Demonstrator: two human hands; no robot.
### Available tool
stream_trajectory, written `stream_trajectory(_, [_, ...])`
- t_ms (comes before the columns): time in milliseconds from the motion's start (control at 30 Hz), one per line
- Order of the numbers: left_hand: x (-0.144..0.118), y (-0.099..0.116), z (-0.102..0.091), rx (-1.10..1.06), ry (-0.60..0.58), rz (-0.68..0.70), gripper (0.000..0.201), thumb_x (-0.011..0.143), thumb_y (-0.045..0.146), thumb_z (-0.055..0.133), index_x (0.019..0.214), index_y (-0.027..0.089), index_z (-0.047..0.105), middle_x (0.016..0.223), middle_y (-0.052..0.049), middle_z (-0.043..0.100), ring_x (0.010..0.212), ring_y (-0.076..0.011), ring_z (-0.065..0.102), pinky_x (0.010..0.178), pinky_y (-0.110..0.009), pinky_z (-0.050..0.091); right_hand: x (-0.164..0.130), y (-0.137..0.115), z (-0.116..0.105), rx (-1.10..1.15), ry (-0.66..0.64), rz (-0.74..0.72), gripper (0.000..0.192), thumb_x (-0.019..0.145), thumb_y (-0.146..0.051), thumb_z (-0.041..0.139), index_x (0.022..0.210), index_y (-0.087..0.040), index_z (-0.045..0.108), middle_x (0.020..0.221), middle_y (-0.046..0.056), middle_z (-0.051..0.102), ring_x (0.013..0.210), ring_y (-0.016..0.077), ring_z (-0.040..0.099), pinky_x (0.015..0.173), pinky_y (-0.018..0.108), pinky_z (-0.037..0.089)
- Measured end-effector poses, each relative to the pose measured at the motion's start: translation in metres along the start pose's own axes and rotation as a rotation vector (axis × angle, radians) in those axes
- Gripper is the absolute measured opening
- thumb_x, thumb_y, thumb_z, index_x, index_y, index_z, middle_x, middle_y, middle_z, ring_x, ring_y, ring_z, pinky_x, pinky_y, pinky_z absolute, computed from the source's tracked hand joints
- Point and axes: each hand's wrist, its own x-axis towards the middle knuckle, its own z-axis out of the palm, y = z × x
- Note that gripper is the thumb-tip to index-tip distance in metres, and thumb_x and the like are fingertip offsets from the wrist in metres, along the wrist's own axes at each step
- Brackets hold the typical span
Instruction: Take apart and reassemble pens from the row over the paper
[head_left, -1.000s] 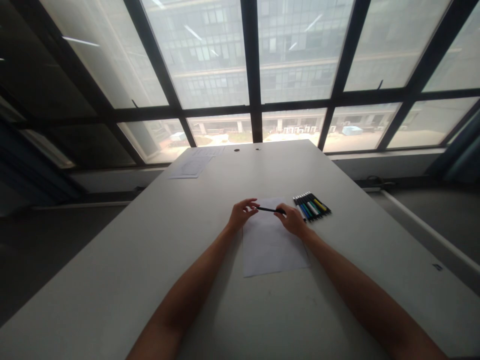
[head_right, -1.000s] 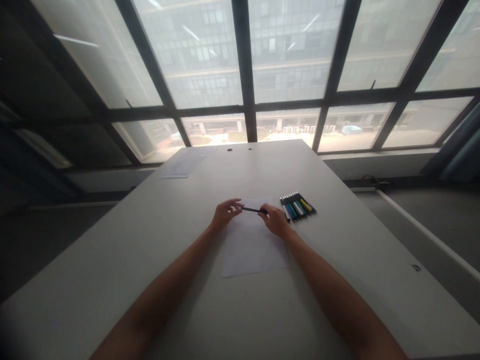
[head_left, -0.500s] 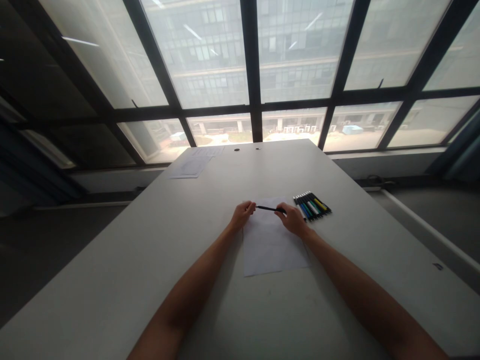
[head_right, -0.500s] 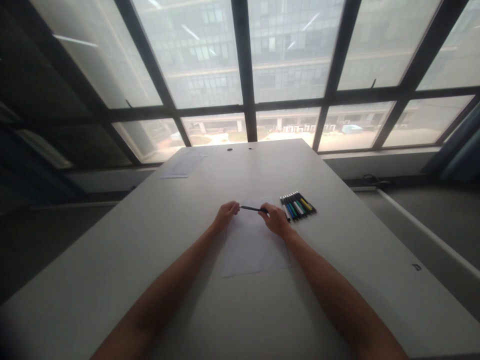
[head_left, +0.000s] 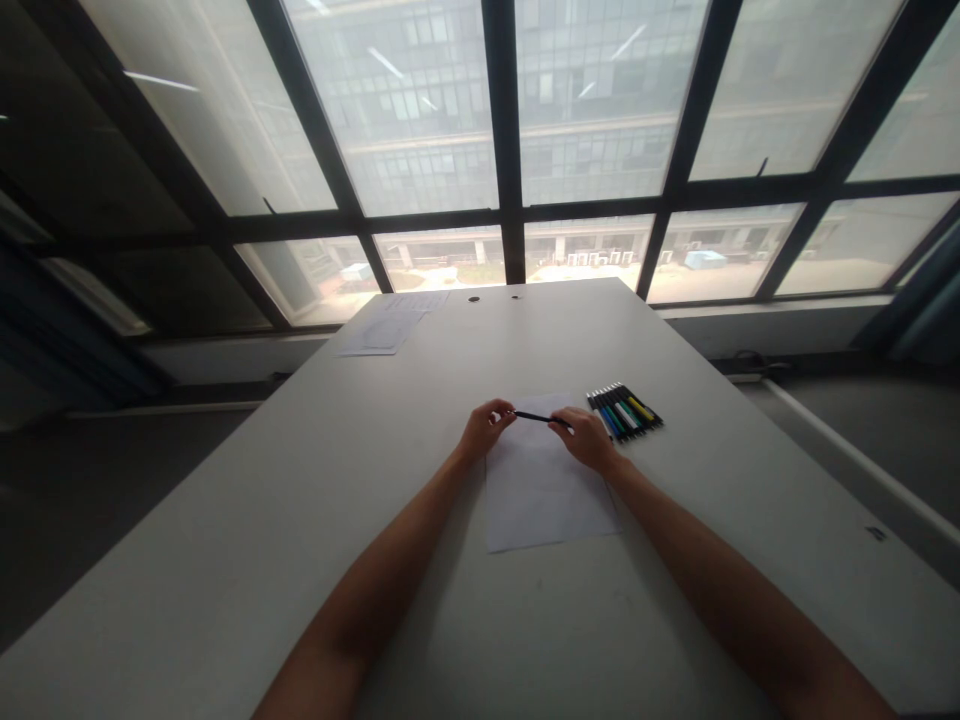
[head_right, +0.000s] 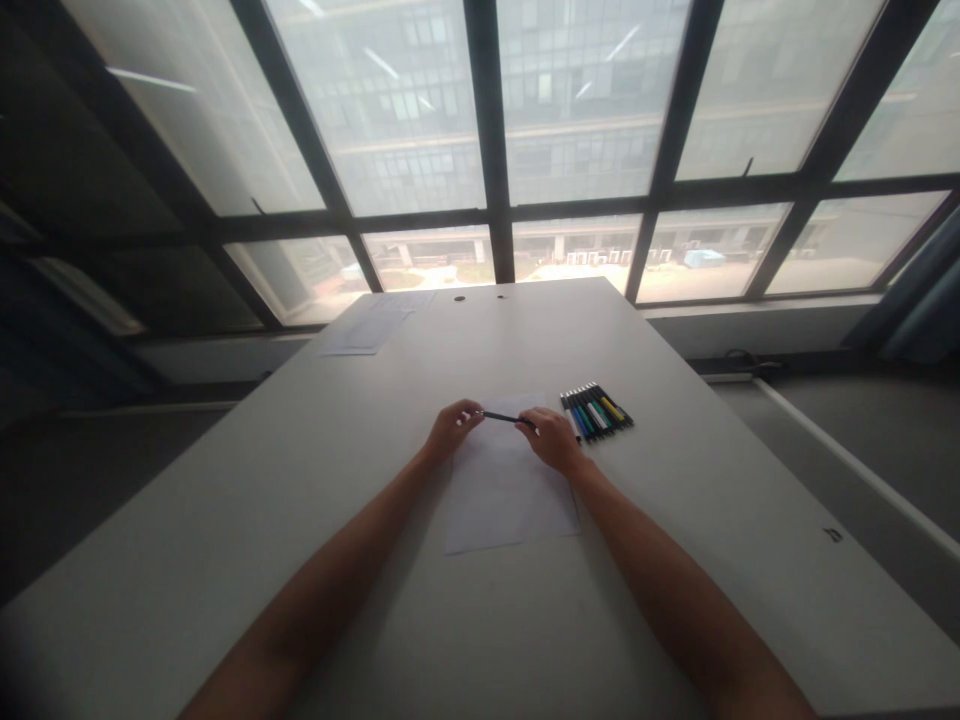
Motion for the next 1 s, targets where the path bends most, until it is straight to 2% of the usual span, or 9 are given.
stream_trajectory(267, [-0.0011, -0.0022, -0.0001, -0.009, 0.02, 0.053, 0.021, 0.077, 0.04, 0.07, 0.084, 0.02, 0.072, 0.081, -0.004, 0.07, 0.074, -0.0159, 0.06, 0.064, -0.027, 0.045, 0.0, -0.0021, 0.0, -0.044, -0.049, -0.004, 0.026, 0.098, -0.037, 0.047, 0.091, -0.023, 0.069, 0.089, 0.006, 0.072, 0.083, 0.0203, 0.066, 0.074, 0.028, 0.044])
stream_trajectory(367, [-0.001, -0.0036, 0.0002, -0.011, 0.042, 0.057, 0.02, 0.077, 0.039, 0.071, 0.084, 0.02, 0.073, 0.08, -0.004, 0.071, 0.071, -0.0152, 0.06, 0.064, -0.027, 0.044, -0.0004, -0.0031, -0.001, -0.042, -0.068, 0.026, 0.023, 0.098, -0.036, 0.047, 0.101, -0.025, 0.067, 0.083, 0.004, 0.072, 0.075, 0.0194, 0.065, 0.068, 0.027, 0.042])
stream_trajectory(433, [-0.0011, -0.0031, 0.0, -0.014, 0.042, 0.041, 0.022, 0.077, 0.04, 0.071, 0.085, 0.02, 0.074, 0.081, -0.004, 0.071, 0.07, -0.0151, 0.059, 0.064, -0.027, 0.044, -0.0006, -0.0033, -0.001, -0.035, -0.077, 0.056, 0.022, 0.095, -0.038, 0.053, 0.111, -0.026, 0.062, 0.075, 0.001, 0.069, 0.067, 0.0182, 0.063, 0.062, 0.026, 0.039])
stream_trajectory(500, [-0.0013, -0.0017, -0.0004, -0.017, 0.032, 0.035, 0.021, 0.077, 0.04, 0.071, 0.085, 0.02, 0.075, 0.082, -0.004, 0.072, 0.07, -0.0151, 0.059, 0.065, -0.027, 0.045, -0.0009, -0.0033, -0.0005, -0.026, -0.082, 0.078, 0.026, 0.09, -0.039, 0.059, 0.113, -0.026, 0.058, 0.07, -0.002, 0.067, 0.061, 0.0172, 0.061, 0.059, 0.024, 0.036])
stream_trajectory(667, [-0.0021, 0.0003, -0.0012, -0.008, 0.003, 0.055, 0.019, 0.076, 0.038, 0.073, 0.084, 0.02, 0.075, 0.081, -0.005, 0.071, 0.071, -0.0154, 0.059, 0.064, -0.027, 0.044, -0.0014, -0.0045, -0.0002, -0.024, -0.081, 0.08, 0.015, 0.091, -0.039, 0.057, 0.094, -0.026, 0.061, 0.072, -0.001, 0.067, 0.064, 0.0171, 0.061, 0.059, 0.025, 0.035])
stream_trajectory(800, [-0.0017, -0.0021, -0.0008, -0.017, -0.026, 0.063, 0.021, 0.076, 0.039, 0.073, 0.083, 0.019, 0.074, 0.083, -0.006, 0.071, 0.071, -0.0154, 0.059, 0.063, -0.027, 0.045, -0.0007, -0.0069, -0.0014, -0.05, -0.08, 0.063, 0.021, 0.095, -0.04, 0.051, 0.088, -0.024, 0.064, 0.075, 0.002, 0.069, 0.068, 0.018, 0.062, 0.061, 0.025, 0.036])
stream_trajectory(867, [-0.0011, -0.0031, -0.0001, -0.049, -0.058, 0.066, 0.028, 0.074, 0.039, 0.075, 0.094, 0.019, 0.072, 0.089, -0.007, 0.071, 0.075, -0.0156, 0.06, 0.064, -0.026, 0.046, -0.0002, -0.0079, -0.0017, -0.054, -0.069, 0.078, 0.022, 0.095, -0.04, 0.05, 0.089, -0.024, 0.064, 0.075, 0.003, 0.069, 0.068, 0.0181, 0.063, 0.062, 0.025, 0.036])
stream_trajectory(933, [-0.0002, -0.0033, 0.0006, -0.081, -0.089, 0.052, 0.048, 0.069, 0.04, 0.079, 0.11, 0.02, 0.066, 0.099, -0.008, 0.07, 0.078, -0.0154, 0.061, 0.063, -0.025, 0.045, -0.0001, -0.0086, -0.0016, -0.052, -0.063, 0.088, 0.023, 0.096, -0.04, 0.049, 0.09, -0.023, 0.064, 0.075, 0.003, 0.069, 0.068, 0.0178, 0.063, 0.062, 0.025, 0.035])
stream_trajectory(1000, [0.0005, -0.0028, 0.0012, -0.074, -0.083, 0.022, 0.056, 0.068, 0.045, 0.079, 0.115, 0.02, 0.061, 0.1, -0.007, 0.068, 0.079, -0.0149, 0.06, 0.061, -0.023, 0.044, -0.0001, -0.0088, -0.0015, -0.046, -0.06, 0.092, 0.024, 0.096, -0.04, 0.048, 0.091, -0.023, 0.064, 0.076, 0.003, 0.069, 0.068, 0.0174, 0.062, 0.062, 0.025, 0.036])
